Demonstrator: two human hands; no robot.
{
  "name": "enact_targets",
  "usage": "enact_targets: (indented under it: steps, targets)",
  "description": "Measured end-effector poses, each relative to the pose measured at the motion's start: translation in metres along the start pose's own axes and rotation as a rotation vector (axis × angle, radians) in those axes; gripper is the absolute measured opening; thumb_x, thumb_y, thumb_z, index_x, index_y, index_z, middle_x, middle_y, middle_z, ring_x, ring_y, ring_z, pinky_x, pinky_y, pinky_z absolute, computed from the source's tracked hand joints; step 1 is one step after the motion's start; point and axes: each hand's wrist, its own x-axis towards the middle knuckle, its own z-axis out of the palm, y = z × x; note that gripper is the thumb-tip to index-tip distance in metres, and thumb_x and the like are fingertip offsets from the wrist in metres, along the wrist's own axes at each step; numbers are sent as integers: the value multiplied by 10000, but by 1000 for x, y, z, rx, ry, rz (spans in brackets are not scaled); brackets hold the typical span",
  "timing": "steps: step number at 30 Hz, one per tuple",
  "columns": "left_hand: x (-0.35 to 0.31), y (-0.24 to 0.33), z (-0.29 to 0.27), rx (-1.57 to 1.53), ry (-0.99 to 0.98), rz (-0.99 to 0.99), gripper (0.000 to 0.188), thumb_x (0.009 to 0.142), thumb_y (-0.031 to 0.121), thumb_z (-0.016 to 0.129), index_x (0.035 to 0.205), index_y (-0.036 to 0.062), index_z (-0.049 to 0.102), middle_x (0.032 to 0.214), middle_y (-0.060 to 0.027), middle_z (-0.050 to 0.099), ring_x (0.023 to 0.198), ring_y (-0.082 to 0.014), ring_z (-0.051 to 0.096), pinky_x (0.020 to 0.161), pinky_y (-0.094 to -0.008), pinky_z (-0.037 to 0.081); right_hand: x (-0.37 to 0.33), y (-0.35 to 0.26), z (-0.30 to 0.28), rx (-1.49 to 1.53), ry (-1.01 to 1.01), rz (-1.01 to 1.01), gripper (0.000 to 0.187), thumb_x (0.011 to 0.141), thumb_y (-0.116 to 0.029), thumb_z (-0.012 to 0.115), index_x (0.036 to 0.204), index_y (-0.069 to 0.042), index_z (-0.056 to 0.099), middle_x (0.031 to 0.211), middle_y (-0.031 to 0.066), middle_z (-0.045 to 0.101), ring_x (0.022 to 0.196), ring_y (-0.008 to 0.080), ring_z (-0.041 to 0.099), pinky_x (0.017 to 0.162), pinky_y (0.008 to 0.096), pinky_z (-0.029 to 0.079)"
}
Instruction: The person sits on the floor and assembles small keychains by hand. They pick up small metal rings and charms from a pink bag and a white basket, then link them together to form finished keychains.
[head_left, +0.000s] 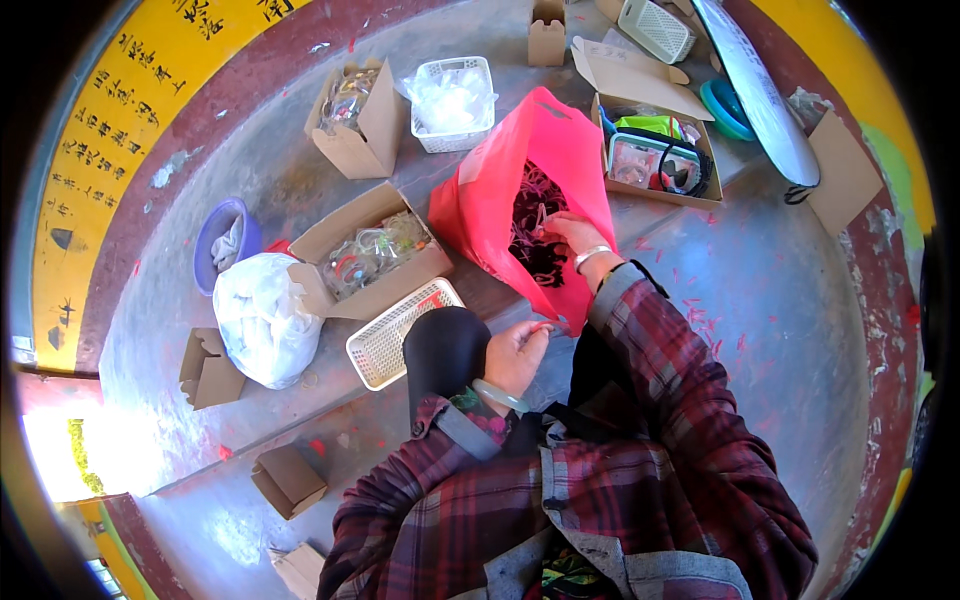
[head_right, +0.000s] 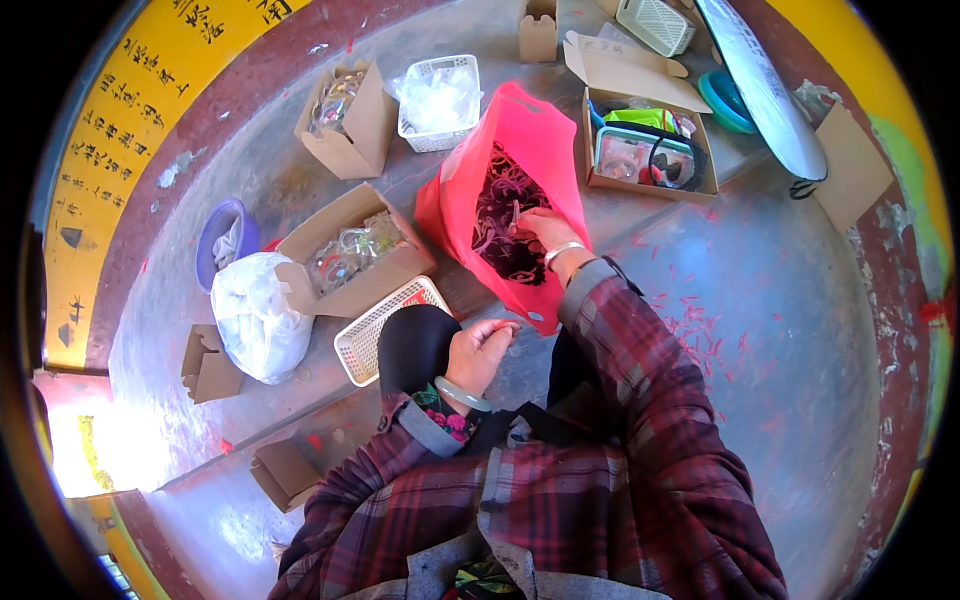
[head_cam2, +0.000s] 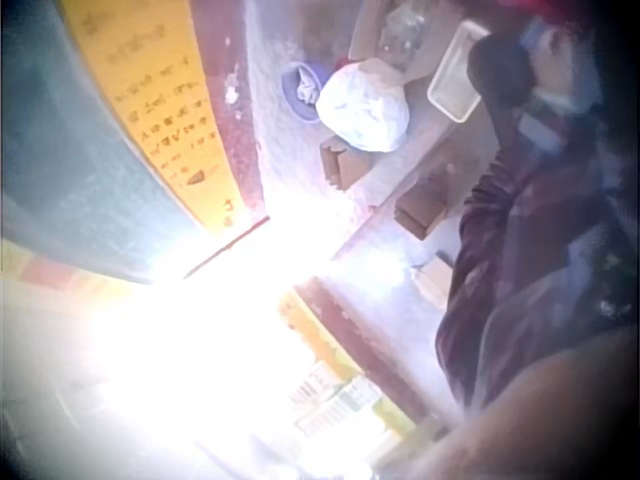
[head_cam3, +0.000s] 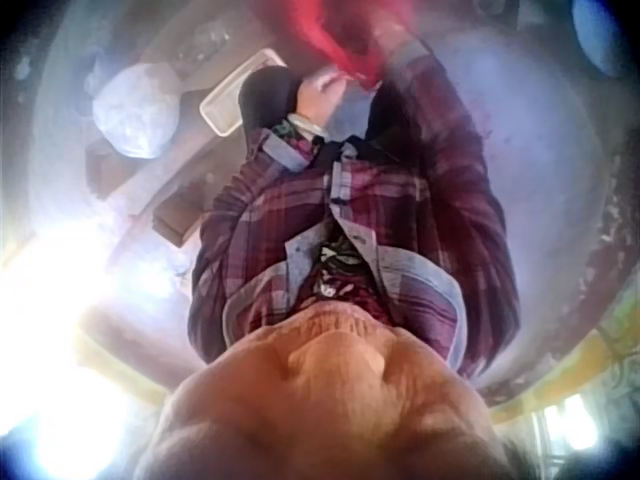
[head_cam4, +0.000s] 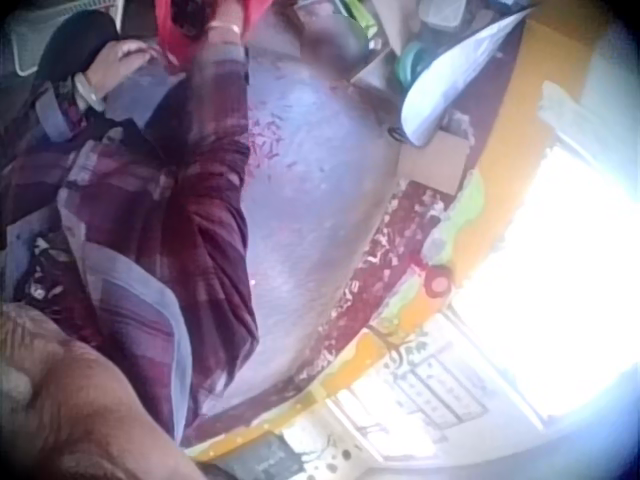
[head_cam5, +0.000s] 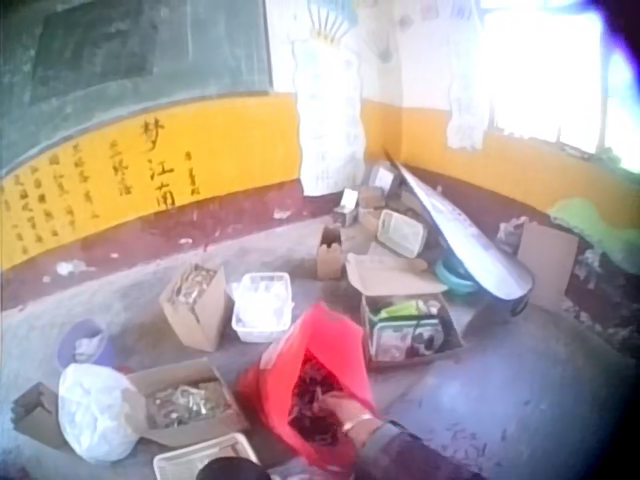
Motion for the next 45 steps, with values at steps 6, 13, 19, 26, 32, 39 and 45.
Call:
enact_targets:
  steps: [6, 13, 19, 26, 32, 39, 45]
  targets:
    - [1, -5, 1, -37, -10, -61, 215, 851, 132, 547, 947, -32, 647, 810, -40, 649, 756, -79, 587, 693, -221, 464, -77, -20, -10, 449, -240, -51, 51, 869, -128, 554, 844, -96, 584, 827, 57, 650, 624, 102, 587, 430, 181, 398]
    - [-5, -5, -3, -92, -44, -194, 199, 846, 153, 562, 906, -22, 635, 821, -55, 643, 694, -103, 601, 632, -214, 464, -171, -22, -22, 496, -264, -56, 99, 850, -49, 564, 942, -16, 567, 894, 118, 643, 743, 174, 641, 602, 192, 507]
    - [-19, 1, 6, -366, -63, -325, 217, 839, 141, 570, 920, -57, 608, 848, -83, 634, 728, -140, 614, 673, -246, 492, -215, 5, -37, 215, -144, -178, 160, 777, 31, 619, 930, -2, 588, 854, 70, 636, 752, 161, 623, 669, 224, 494]
    - [-20, -23, 22, 42, -141, -209, 226, 821, 169, 609, 822, -55, 637, 727, -57, 613, 645, -103, 572, 597, -232, 468, -251, -8, 6, -859, 197, -915, 136, 691, 5, 623, 820, -21, 590, 744, 105, 584, 698, 276, 562, 647, 340, 451]
    - [-31, -16, 31, 211, -114, -12, 254, 832, 190, 601, 817, -58, 650, 691, -55, 618, 611, -85, 562, 564, -216, 452, -248, 0, 12, -1176, 184, -1114, 146, 650, -1, 621, 787, -48, 598, 744, 73, 581, 763, 260, 545, 669, 359, 429]
    - [-32, -15, 30, 243, -157, -62, 299, 849, 222, 575, 792, -63, 646, 702, -63, 628, 616, -95, 572, 579, -234, 469, -255, -3, 14, -1214, 196, -1020, 151, 614, -21, 646, 759, -63, 655, 915, 62, 585, 943, 261, 515, 779, 387, 399]
    - [-37, -8, 31, 302, -161, 67, 335, 845, 256, 552, 739, -52, 631, 632, -81, 614, 581, -104, 566, 542, -255, 444, -249, 3, 4, -1094, 217, -875, 105, 598, -35, 637, 699, -54, 655, 1160, 138, 539, 1177, 334, 428, 867, 435, 379]
